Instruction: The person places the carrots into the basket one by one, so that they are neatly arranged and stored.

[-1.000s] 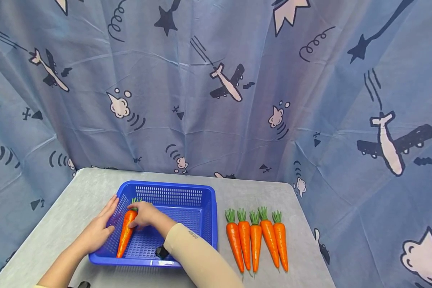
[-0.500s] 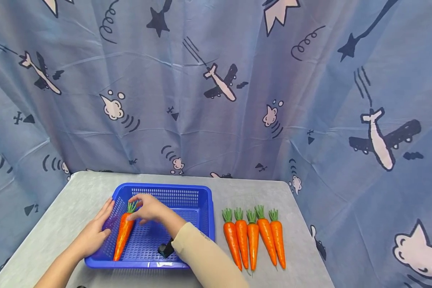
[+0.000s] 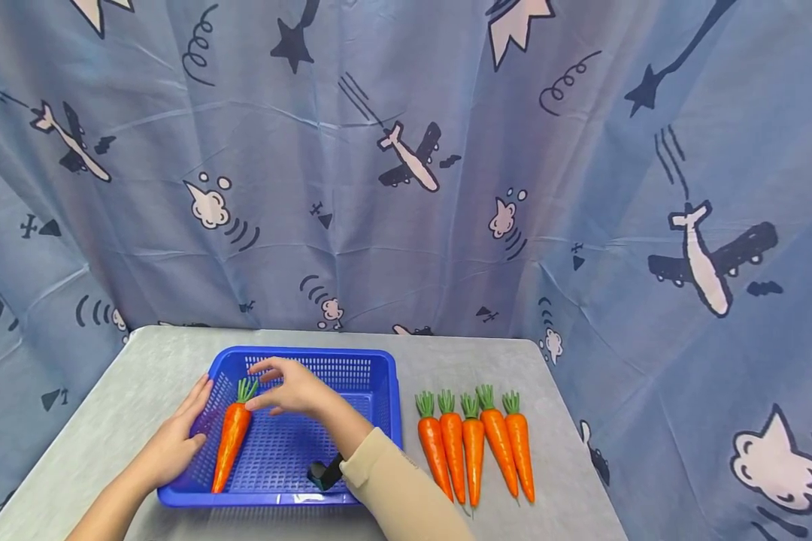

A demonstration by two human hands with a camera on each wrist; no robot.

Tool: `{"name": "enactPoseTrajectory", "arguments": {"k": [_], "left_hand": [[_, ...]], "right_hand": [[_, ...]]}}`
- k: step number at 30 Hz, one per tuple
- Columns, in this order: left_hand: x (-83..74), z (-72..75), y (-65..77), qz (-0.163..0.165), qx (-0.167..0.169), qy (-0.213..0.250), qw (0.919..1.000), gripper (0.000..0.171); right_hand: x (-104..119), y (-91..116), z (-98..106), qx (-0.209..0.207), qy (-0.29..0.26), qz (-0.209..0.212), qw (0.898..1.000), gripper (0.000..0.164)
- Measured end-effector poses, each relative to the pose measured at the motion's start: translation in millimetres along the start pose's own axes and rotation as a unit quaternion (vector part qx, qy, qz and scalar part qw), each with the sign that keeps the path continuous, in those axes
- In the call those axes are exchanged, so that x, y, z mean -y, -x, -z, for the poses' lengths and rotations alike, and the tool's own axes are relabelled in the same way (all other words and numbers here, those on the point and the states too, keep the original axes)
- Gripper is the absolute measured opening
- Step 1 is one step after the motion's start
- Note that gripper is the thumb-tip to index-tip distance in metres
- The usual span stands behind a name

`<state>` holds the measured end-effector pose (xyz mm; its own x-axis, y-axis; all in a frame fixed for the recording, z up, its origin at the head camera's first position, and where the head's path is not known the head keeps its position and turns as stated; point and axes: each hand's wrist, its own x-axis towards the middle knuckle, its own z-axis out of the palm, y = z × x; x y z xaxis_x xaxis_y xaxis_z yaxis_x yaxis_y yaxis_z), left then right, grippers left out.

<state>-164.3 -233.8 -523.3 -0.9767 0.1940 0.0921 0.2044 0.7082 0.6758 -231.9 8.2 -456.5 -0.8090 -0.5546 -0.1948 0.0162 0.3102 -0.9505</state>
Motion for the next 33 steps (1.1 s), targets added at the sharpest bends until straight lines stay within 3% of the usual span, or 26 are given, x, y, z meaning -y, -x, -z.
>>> {"name": "enactPoseTrajectory", "arguments": {"k": [22, 33], "left_hand": [[1.3, -0.6, 0.4, -0.019, -0.015, 0.008, 0.9997, 0.084], [-1.3, 0.1, 2.4, -0.005, -0.004, 0.013, 0.9999, 0.084]], "right_hand": [[-13.7, 59.0, 35.2, -0.051, 0.015, 0.039, 0.998, 0.05], [-26.5, 83.4, 59.7, -0.079, 0.013, 0.049, 0.996, 0.052]]}}
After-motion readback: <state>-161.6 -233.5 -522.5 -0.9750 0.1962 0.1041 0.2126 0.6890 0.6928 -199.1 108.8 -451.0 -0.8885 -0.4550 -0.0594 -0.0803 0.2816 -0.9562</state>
